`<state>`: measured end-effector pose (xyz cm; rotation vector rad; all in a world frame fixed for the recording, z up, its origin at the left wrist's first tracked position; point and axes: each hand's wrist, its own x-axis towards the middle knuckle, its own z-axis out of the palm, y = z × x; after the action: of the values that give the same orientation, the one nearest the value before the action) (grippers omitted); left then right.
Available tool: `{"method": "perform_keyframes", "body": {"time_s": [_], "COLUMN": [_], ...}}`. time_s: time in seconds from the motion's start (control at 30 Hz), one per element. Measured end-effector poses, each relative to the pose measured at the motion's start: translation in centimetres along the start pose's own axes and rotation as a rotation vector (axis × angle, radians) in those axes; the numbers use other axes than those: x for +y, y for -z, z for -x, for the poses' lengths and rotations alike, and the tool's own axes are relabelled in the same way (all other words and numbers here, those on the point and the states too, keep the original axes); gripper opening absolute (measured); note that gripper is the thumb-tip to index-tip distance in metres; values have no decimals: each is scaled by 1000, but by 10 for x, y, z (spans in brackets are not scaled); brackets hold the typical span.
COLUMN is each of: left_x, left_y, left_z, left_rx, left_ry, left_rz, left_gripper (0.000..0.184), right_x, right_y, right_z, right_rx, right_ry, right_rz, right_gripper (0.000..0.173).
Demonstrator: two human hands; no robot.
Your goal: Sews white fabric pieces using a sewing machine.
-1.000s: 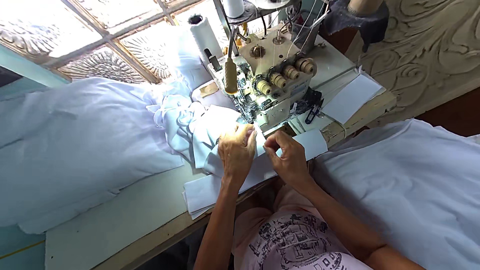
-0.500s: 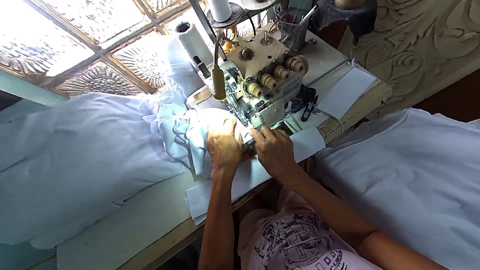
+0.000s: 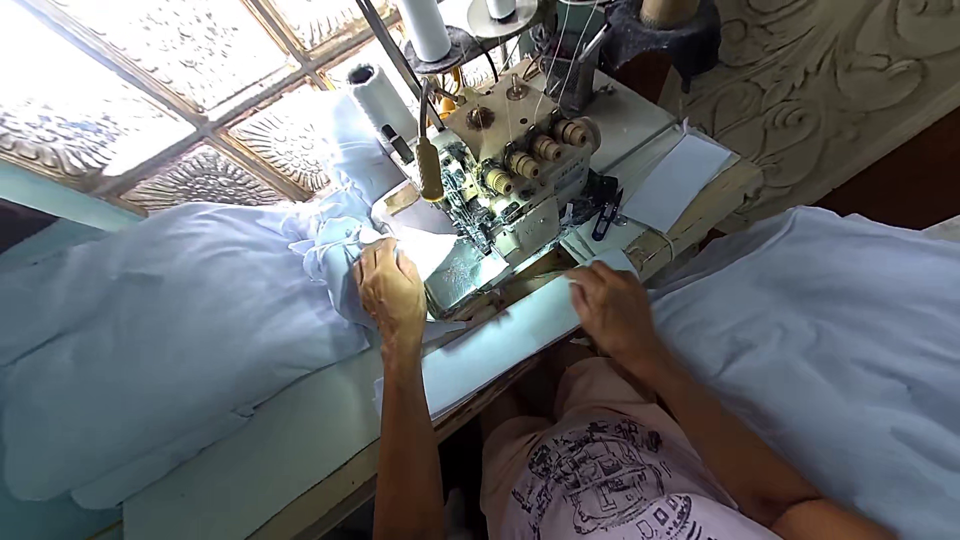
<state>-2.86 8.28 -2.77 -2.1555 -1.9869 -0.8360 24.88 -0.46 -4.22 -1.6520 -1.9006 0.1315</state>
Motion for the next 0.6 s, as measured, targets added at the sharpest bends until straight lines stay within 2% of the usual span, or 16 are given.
{"method": "perform_keyframes", "body": {"time_s": [0.13,0.23,0.3,0.4,0.47,0.6], "left_x": [-29,-39,-44,-50,-52,-50], "left_y": [4,29,49,70,78,76], "left_z": [26,45,61,83,95,110], "left_rx": [-15,-63,-111,-190,-297,-418], "left_ry": [5,91,147,75,32,23], "left_rz": [-1,100,138,194,252,267], "left_gripper": [38,39,33,16,14,13], "right_x": [46,62,67,70,70,70], "right_y": [13,19,18,18,20,23], "right_z": [3,2,-1,-7,-12,-15], "right_rx": [-45,-96,-103,-93,-127,-176], "right_ry": [-259,-404,-428,-424,-455,-506], "right_rz": [44,26,-6,-55,-78,-88], "right_gripper": [23,35,36,22,17,23]}}
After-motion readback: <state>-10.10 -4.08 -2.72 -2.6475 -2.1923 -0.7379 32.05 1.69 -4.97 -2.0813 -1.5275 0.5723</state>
